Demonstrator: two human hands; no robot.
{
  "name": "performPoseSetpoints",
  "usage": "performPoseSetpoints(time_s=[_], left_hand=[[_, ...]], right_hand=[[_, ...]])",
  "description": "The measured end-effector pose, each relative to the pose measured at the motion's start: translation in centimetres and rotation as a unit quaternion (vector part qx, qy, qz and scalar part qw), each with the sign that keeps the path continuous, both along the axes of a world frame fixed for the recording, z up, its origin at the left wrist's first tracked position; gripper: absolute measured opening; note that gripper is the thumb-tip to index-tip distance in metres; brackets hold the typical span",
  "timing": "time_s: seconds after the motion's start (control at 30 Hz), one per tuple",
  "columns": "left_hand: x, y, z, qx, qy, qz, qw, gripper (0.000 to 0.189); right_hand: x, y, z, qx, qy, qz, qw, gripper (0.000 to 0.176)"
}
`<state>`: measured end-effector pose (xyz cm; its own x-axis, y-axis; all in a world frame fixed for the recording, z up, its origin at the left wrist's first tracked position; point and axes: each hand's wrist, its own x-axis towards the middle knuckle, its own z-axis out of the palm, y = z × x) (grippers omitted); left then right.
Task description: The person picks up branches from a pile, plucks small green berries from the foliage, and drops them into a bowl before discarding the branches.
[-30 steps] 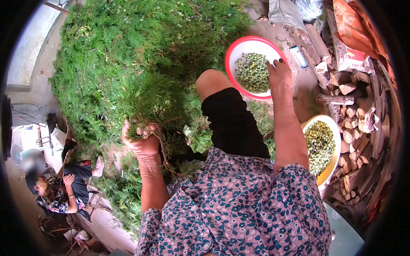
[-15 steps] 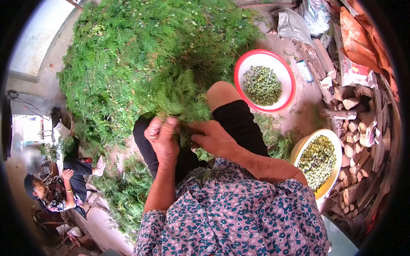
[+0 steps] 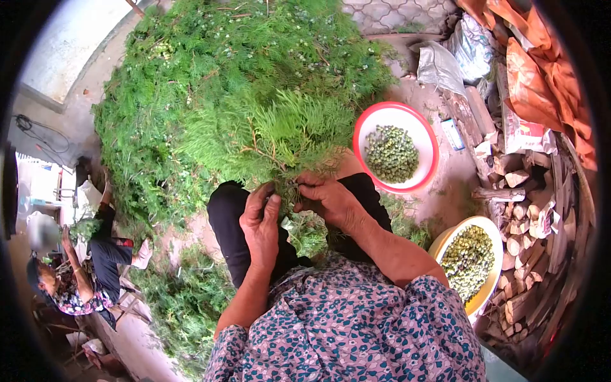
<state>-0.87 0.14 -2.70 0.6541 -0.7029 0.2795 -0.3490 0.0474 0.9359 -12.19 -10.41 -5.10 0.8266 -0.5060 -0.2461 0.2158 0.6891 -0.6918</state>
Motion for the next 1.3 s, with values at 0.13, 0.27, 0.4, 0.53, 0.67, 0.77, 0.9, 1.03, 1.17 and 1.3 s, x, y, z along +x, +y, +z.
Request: performPoseSetpoints(time_s=[0.13, 0.27, 0.4, 0.53, 0.67, 0.77, 0.9, 1.03, 1.17, 1.3], left_hand=[[-0.3, -0.5, 1.1, 0.011, 0.224, -0.072, 0.972, 0.023], [-0.1, -0.9, 2.0, 0.075, 0.336, -0.038, 0.938, 0.016], [0.8, -1.5, -0.1, 0.034, 0.026, 0.031, 0.999, 0.011], [1.1, -1.5, 1.0, 0.091, -0.043, 0.083, 0.991, 0.007], [2.9, -1.0, 0.0, 0.009, -0.068, 0.092, 0.993, 0.009], [2.9, -0.5, 2.2, 0.062, -0.082, 0.117, 0.988, 0.013], [3.2, -0.2, 2.6, 0.04, -0.157, 0.117, 0.98, 0.014], [3.8, 0.3, 3.7, 0.06, -0.245, 0.131, 0.959, 0.018], [5.9, 2.5, 5.4, 0.089, -0.08, 0.142, 0.983, 0.022], [10.3, 7.1, 5.1, 0.113, 0.127, 0.134, 0.976, 0.023]], right_hand=[[0.7, 0.8, -0.1, 0.109, -0.105, 0.07, 0.986, 0.026], [1.5, 1.9, 1.3, 0.117, -0.107, 0.115, 0.981, 0.027], [2.5, 2.7, 0.9, 0.115, -0.057, 0.092, 0.987, 0.026], [2.7, 3.0, 1.4, -0.175, 0.16, 0.116, 0.965, 0.026], [2.2, 2.8, -1.3, -0.171, 0.111, 0.123, 0.971, 0.031], [1.6, 2.1, -1.8, -0.137, 0.118, 0.091, 0.979, 0.033], [1.2, 1.3, -2.2, -0.114, 0.151, 0.071, 0.979, 0.033], [0.7, 0.7, -3.0, -0.094, 0.165, 0.059, 0.98, 0.032], [0.5, 0.6, -3.5, -0.072, 0.166, 0.034, 0.983, 0.031], [0.9, 0.8, -4.6, -0.107, 0.181, 0.02, 0.978, 0.033]])
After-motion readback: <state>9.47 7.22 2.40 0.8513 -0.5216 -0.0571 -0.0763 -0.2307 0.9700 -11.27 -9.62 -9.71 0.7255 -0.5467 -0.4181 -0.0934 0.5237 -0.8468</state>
